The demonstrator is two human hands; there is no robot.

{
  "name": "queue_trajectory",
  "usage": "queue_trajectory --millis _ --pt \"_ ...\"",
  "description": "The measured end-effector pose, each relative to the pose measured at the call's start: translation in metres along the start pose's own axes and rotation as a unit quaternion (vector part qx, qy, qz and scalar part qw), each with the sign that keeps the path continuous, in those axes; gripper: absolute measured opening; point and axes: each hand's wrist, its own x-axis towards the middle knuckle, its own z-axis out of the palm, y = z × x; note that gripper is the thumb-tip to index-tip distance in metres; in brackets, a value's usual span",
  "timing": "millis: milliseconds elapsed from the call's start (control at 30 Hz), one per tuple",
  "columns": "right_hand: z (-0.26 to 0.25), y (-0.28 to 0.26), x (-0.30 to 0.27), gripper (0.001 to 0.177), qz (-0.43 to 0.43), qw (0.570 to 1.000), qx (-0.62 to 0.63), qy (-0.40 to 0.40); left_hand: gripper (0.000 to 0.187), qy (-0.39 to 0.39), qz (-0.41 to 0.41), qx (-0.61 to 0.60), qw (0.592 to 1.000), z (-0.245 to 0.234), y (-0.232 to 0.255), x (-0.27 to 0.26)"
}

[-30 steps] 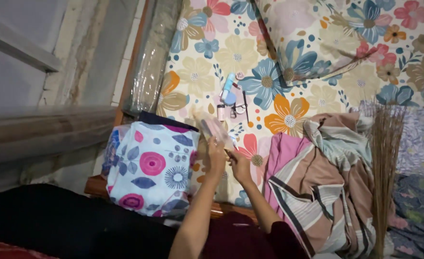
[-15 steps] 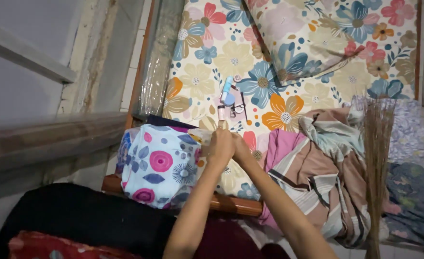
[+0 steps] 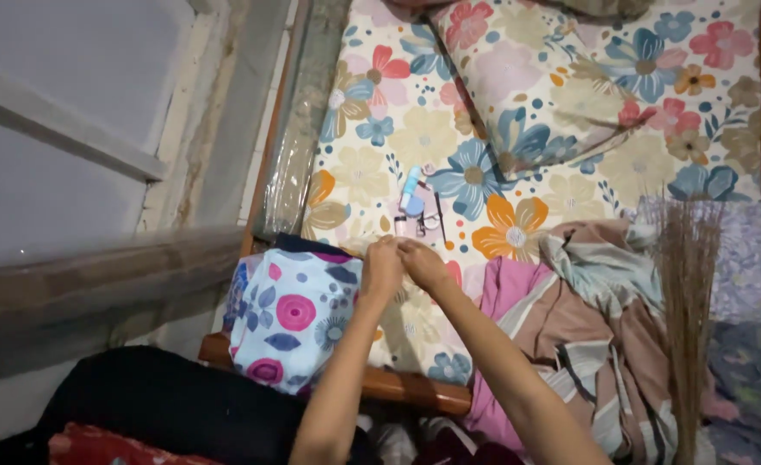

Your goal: Organizing stationery items and pens into a yellow pouch on a bed.

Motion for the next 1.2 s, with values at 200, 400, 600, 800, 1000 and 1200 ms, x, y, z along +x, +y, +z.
queue_trajectory --millis 200,400,600,800,1000,1200 --pt "-0.024 0.008 0.002 0.029 0.055 0.987 -0.153 0.008 0.021 0.005 -0.097 -0.051 0.994 -0.016 0.028 0.031" --pt "0.0 0.039 0.018 0.028 0.022 0.994 -0.111 0.008 0.019 0.041 -0.072 -0.07 0.994 0.015 0.002 0.038" --pt "-0.019 0.031 0.012 0.019 -0.074 0.972 -0.155 0.159 0.022 0.057 -0.144 -0.042 0.987 0.034 -0.064 0.044" --pt "0.033 0.146 -0.02 0.015 0.284 0.918 -0.184 0.208 0.033 0.076 -0.097 -0.072 0.99 0.027 -0.086 0.061" --pt "0.064 0.2 -0.004 0.024 0.526 0.839 -0.129 0.045 0.036 0.084 -0.116 -0.01 0.99 0.046 -0.126 0.074" --pt "0.096 0.222 0.013 0.026 0.541 0.825 -0.158 0.038 0.037 0.091 -0.146 -0.031 0.985 0.051 -0.142 0.079"
